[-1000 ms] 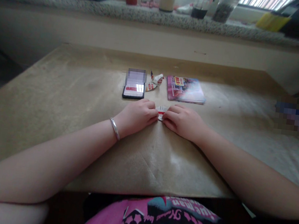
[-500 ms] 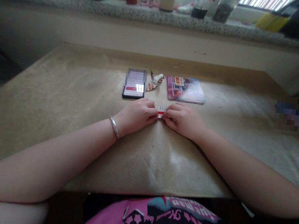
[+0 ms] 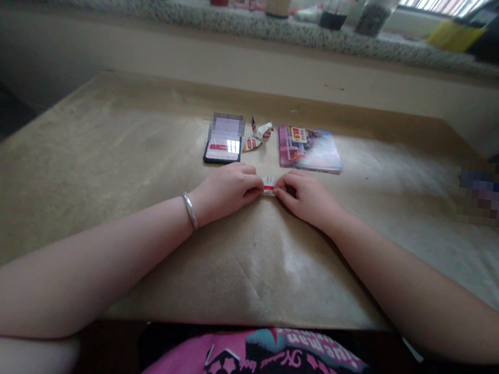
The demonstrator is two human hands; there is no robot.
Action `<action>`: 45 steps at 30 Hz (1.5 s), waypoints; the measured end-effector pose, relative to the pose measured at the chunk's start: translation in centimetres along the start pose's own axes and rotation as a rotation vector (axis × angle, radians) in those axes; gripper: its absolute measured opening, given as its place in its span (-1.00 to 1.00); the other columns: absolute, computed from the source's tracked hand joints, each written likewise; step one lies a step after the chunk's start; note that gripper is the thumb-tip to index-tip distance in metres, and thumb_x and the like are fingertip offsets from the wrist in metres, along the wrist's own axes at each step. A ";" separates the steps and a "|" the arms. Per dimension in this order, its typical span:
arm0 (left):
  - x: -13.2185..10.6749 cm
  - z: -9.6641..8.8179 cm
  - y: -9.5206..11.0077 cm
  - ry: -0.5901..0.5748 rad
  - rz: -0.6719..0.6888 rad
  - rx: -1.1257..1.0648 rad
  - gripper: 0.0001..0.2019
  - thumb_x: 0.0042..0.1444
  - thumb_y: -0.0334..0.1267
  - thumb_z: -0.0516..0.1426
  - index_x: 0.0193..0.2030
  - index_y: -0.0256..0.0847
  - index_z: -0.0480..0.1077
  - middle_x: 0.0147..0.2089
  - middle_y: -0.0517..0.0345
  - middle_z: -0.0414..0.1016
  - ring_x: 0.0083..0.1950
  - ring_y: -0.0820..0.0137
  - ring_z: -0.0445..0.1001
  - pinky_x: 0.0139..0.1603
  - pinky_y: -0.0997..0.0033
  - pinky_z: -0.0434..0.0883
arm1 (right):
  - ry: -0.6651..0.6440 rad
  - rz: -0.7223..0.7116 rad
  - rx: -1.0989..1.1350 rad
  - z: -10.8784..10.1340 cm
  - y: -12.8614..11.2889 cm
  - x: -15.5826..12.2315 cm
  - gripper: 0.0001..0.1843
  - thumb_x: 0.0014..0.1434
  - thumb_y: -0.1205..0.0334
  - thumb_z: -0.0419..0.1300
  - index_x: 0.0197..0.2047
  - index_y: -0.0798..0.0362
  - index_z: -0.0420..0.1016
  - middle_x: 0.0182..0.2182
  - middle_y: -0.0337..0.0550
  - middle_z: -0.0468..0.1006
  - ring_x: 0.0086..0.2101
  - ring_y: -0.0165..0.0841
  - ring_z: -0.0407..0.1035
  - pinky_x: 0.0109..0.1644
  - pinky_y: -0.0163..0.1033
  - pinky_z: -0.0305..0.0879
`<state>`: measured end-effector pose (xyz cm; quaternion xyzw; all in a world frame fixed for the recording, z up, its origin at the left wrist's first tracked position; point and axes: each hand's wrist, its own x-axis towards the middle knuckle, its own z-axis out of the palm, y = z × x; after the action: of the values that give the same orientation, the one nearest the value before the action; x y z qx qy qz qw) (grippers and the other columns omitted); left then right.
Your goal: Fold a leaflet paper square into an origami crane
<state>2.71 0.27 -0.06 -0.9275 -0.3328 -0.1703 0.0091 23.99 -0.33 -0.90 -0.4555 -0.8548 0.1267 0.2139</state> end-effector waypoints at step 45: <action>-0.6 -0.3 0.0 0.019 0.146 0.151 -0.77 0.30 -0.30 0.04 -0.14 -0.13 0.55 -0.28 0.13 0.52 -0.31 0.44 0.40 -0.35 0.47 0.27 | 0.011 -0.264 -0.139 -0.9 0.4 -0.7 -0.77 0.23 0.30 0.10 -0.29 0.07 0.60 -0.34 -0.05 0.55 -0.32 -0.31 0.40 -0.20 -0.23 0.29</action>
<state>2.18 -0.19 -0.02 -0.9442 -0.2761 -0.1524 0.0946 25.11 -0.70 -0.46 -0.3537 -0.9128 0.0356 0.2011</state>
